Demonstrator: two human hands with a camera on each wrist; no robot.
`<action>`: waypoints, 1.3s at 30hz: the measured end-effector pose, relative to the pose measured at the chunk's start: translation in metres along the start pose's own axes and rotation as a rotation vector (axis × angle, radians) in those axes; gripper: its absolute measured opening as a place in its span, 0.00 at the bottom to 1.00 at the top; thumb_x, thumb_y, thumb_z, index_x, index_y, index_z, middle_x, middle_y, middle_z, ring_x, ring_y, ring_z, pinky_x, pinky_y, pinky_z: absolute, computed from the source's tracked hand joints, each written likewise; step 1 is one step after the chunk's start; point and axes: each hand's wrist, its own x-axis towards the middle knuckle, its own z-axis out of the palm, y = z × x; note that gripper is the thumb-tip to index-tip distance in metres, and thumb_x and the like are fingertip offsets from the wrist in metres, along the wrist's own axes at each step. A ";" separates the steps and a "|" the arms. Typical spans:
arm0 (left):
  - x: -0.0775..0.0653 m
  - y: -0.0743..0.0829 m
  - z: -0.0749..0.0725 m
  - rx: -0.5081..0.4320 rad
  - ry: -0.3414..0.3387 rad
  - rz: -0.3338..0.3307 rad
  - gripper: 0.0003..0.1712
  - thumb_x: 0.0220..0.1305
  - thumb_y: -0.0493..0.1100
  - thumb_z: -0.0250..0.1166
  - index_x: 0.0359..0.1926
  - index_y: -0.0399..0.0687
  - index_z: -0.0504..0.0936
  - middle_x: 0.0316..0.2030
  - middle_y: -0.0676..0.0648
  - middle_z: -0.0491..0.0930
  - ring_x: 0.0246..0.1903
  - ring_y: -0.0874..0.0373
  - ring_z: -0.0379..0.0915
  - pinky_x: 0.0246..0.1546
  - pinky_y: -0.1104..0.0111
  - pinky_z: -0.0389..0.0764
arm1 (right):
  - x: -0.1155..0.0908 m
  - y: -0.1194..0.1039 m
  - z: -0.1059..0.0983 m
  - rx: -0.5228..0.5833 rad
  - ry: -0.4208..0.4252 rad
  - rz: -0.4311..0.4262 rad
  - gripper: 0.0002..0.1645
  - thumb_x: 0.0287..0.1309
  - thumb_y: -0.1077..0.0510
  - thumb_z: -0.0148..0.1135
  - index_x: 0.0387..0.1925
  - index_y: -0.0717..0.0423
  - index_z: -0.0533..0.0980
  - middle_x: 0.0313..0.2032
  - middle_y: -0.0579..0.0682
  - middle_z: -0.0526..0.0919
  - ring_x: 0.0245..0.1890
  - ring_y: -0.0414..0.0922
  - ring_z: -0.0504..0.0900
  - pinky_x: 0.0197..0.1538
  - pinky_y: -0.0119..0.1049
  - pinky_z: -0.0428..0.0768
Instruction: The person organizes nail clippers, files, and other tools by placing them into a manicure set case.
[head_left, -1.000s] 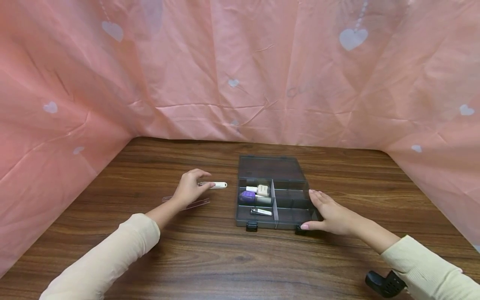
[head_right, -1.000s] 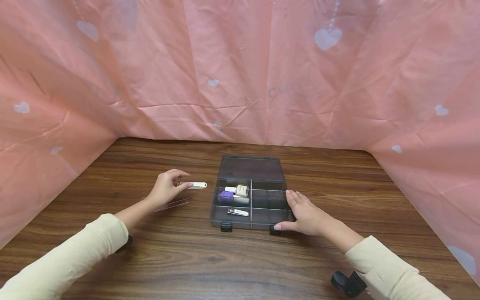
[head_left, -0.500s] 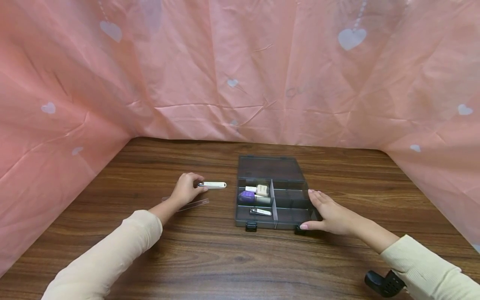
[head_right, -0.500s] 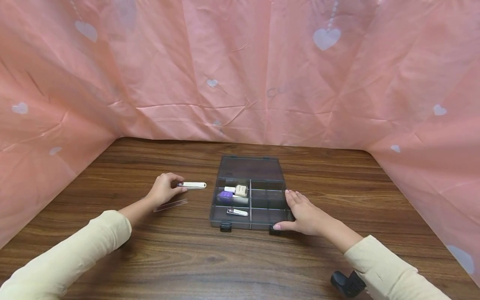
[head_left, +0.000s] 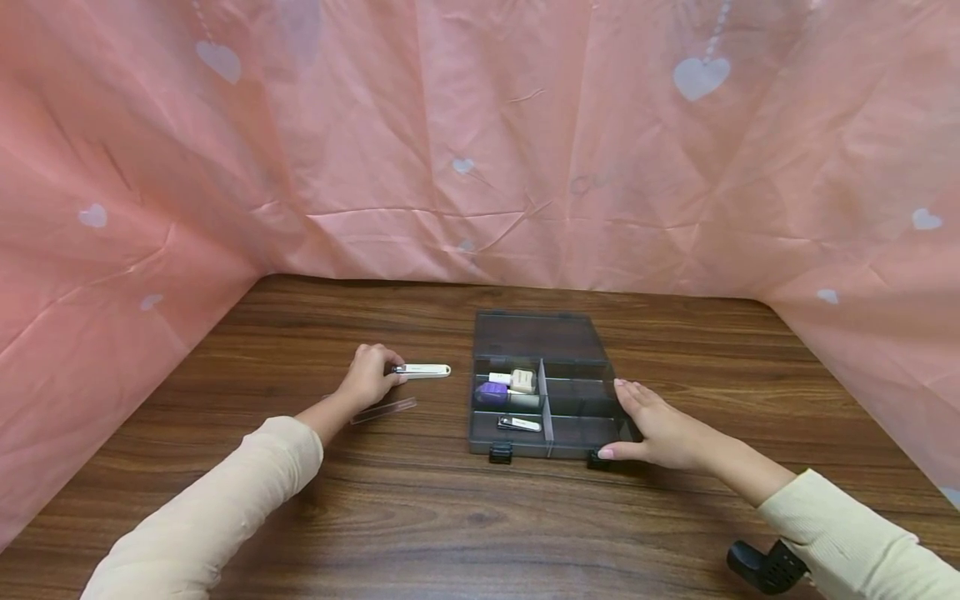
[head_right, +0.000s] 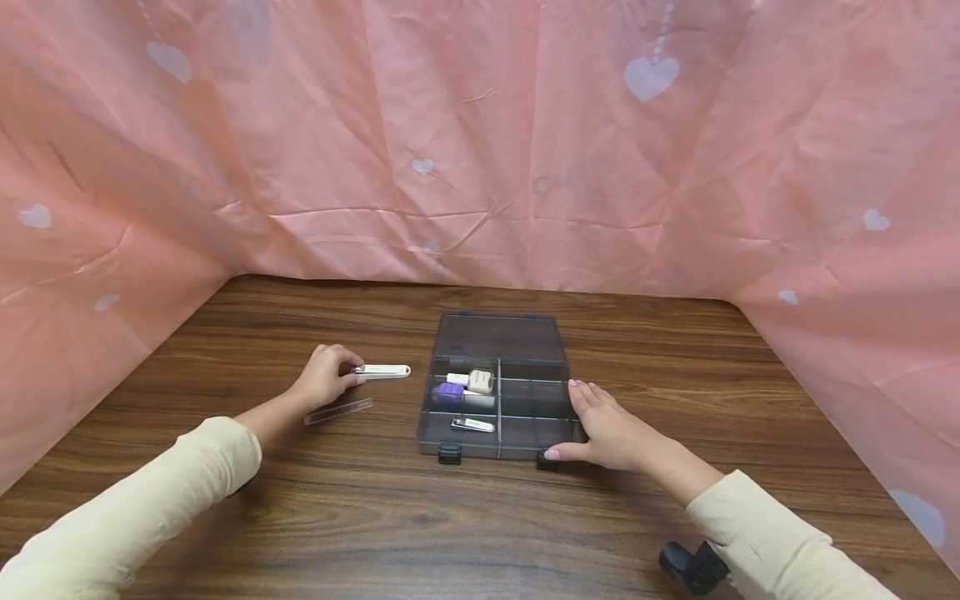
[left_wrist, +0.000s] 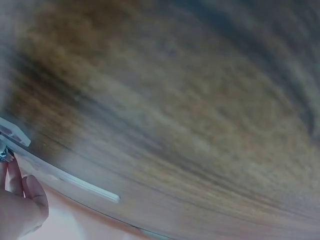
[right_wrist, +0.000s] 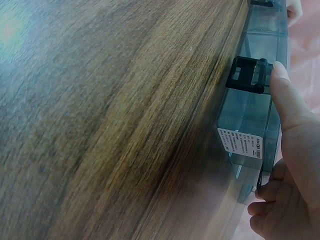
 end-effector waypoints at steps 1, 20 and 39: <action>0.000 0.000 0.000 0.002 0.001 0.007 0.10 0.54 0.37 0.67 0.36 0.34 0.83 0.42 0.37 0.80 0.48 0.41 0.66 0.52 0.51 0.67 | 0.000 0.000 0.000 0.001 0.000 0.001 0.64 0.47 0.30 0.60 0.66 0.75 0.50 0.66 0.73 0.53 0.66 0.70 0.49 0.63 0.64 0.55; -0.001 -0.005 -0.009 -0.060 0.055 0.133 0.08 0.53 0.38 0.67 0.34 0.37 0.83 0.35 0.40 0.82 0.39 0.47 0.71 0.44 0.56 0.71 | 0.000 0.000 0.001 0.003 0.003 -0.006 0.63 0.47 0.31 0.60 0.66 0.76 0.50 0.66 0.74 0.52 0.66 0.70 0.50 0.63 0.64 0.56; -0.012 0.009 -0.029 -0.191 0.089 0.143 0.09 0.56 0.36 0.66 0.38 0.36 0.82 0.36 0.40 0.84 0.39 0.48 0.78 0.42 0.56 0.79 | 0.001 0.000 0.001 0.001 0.001 0.005 0.64 0.47 0.30 0.60 0.66 0.75 0.49 0.66 0.73 0.52 0.67 0.70 0.49 0.63 0.64 0.55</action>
